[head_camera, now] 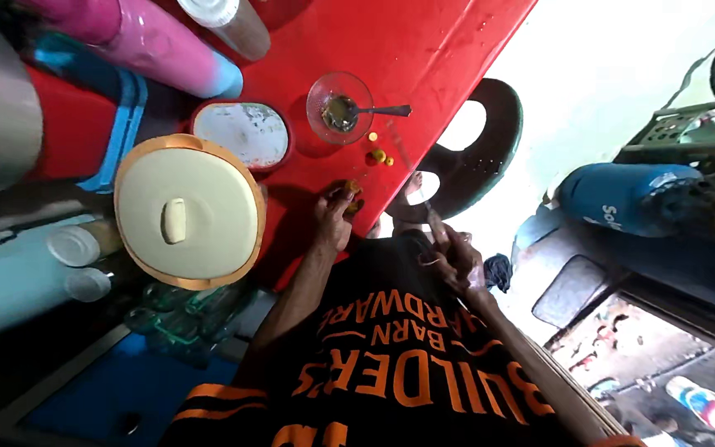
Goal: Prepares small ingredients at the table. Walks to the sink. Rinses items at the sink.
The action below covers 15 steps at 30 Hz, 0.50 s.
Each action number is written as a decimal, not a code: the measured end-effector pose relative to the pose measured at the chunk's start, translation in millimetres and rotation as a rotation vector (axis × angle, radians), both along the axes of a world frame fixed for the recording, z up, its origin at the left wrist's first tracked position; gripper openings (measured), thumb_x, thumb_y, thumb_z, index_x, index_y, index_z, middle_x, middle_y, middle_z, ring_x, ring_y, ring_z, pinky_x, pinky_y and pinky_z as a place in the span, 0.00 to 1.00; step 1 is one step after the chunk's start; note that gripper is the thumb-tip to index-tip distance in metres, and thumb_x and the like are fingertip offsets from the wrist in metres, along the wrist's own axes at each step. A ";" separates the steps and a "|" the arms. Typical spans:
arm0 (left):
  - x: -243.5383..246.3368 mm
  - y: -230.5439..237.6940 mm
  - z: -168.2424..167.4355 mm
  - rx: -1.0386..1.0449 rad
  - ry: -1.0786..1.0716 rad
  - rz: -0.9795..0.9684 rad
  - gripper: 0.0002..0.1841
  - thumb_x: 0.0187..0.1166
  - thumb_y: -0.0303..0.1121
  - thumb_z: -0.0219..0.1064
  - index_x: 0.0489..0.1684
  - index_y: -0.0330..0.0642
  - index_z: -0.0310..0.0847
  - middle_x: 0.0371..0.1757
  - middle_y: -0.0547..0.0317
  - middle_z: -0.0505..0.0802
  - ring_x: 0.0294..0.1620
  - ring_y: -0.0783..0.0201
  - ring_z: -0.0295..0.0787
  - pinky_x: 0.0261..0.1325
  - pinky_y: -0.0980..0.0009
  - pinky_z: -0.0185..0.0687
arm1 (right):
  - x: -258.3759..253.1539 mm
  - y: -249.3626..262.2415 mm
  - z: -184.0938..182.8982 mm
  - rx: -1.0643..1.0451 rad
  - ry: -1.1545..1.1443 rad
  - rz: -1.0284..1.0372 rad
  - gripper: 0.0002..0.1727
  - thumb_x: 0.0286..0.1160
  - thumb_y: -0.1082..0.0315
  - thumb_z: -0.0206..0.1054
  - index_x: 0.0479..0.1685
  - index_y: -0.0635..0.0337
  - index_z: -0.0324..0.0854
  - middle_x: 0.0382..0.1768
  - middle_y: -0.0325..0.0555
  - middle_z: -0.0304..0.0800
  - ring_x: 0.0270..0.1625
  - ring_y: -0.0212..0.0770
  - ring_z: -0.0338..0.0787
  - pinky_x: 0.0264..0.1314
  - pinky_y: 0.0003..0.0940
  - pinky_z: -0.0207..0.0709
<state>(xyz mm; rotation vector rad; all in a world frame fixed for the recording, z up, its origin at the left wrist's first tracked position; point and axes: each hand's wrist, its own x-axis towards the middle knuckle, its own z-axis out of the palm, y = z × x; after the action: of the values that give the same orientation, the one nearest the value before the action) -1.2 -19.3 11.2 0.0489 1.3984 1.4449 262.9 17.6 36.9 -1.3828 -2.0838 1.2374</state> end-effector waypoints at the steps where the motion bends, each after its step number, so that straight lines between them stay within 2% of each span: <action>1: -0.7 0.8 0.5 0.008 -0.022 -0.007 0.12 0.86 0.31 0.61 0.63 0.51 0.80 0.58 0.62 0.90 0.54 0.65 0.89 0.57 0.63 0.88 | -8.1 11.5 6.6 0.051 -0.049 -0.043 0.29 0.76 0.59 0.68 0.70 0.72 0.79 0.39 0.53 0.94 0.36 0.39 0.91 0.43 0.39 0.88; 2: -0.9 2.6 0.4 0.009 -0.041 -0.013 0.13 0.87 0.31 0.59 0.65 0.51 0.78 0.58 0.61 0.89 0.53 0.65 0.89 0.56 0.65 0.88 | -18.8 27.2 10.0 0.093 -0.123 -0.075 0.30 0.77 0.58 0.68 0.74 0.69 0.77 0.40 0.55 0.93 0.36 0.44 0.91 0.41 0.45 0.87; 4: -0.7 5.8 -3.2 0.029 -0.092 -0.002 0.14 0.89 0.30 0.55 0.69 0.50 0.75 0.59 0.59 0.89 0.52 0.63 0.90 0.55 0.65 0.89 | -46.2 66.6 8.8 0.084 -0.287 -0.109 0.34 0.80 0.57 0.67 0.82 0.66 0.70 0.52 0.65 0.90 0.47 0.61 0.93 0.48 0.61 0.85; 5: -0.9 7.9 -5.4 0.045 -0.112 0.009 0.15 0.89 0.29 0.54 0.69 0.48 0.74 0.59 0.58 0.89 0.52 0.63 0.90 0.54 0.64 0.89 | -62.8 88.7 3.9 0.053 -0.367 -0.130 0.34 0.80 0.57 0.67 0.84 0.63 0.69 0.57 0.67 0.89 0.51 0.66 0.92 0.50 0.66 0.84; 9: -2.4 14.9 -4.8 0.057 -0.131 0.032 0.15 0.88 0.27 0.54 0.68 0.44 0.76 0.55 0.56 0.90 0.51 0.62 0.90 0.55 0.63 0.89 | -116.4 154.1 -32.6 0.002 -0.558 -0.126 0.30 0.80 0.55 0.66 0.82 0.51 0.72 0.60 0.63 0.88 0.56 0.66 0.91 0.50 0.69 0.82; 10: -2.2 15.7 -0.8 0.042 -0.123 0.026 0.15 0.89 0.28 0.54 0.69 0.46 0.77 0.56 0.58 0.90 0.52 0.63 0.90 0.56 0.64 0.89 | -124.6 162.3 -43.1 0.033 -0.575 -0.110 0.29 0.79 0.56 0.66 0.80 0.51 0.73 0.59 0.63 0.88 0.55 0.66 0.91 0.48 0.67 0.83; 12: -2.3 16.9 3.5 0.030 -0.107 0.023 0.15 0.89 0.29 0.54 0.70 0.46 0.77 0.57 0.58 0.90 0.53 0.64 0.90 0.56 0.65 0.88 | -133.4 169.6 -59.6 0.085 -0.552 -0.076 0.31 0.79 0.58 0.66 0.83 0.50 0.72 0.60 0.65 0.87 0.58 0.67 0.90 0.50 0.66 0.83; 14: -3.8 20.3 4.4 0.028 -0.115 0.027 0.15 0.88 0.29 0.54 0.69 0.46 0.77 0.57 0.58 0.90 0.53 0.64 0.89 0.56 0.65 0.88 | -134.4 171.4 -67.9 0.156 -0.494 -0.061 0.27 0.81 0.56 0.66 0.79 0.51 0.75 0.59 0.64 0.87 0.60 0.66 0.89 0.51 0.64 0.84; 15: -4.6 22.3 4.6 0.019 -0.132 0.032 0.15 0.88 0.29 0.54 0.68 0.47 0.77 0.56 0.58 0.90 0.52 0.64 0.90 0.55 0.65 0.88 | -131.5 170.1 -66.2 0.166 -0.466 -0.050 0.28 0.81 0.56 0.66 0.79 0.52 0.75 0.63 0.64 0.86 0.63 0.67 0.88 0.55 0.64 0.84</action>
<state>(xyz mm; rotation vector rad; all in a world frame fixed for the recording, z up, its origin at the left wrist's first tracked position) -5.8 3.0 15.8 -0.0564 1.2836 1.4613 131.4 187.7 -29.3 -1.7573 -2.3648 0.7491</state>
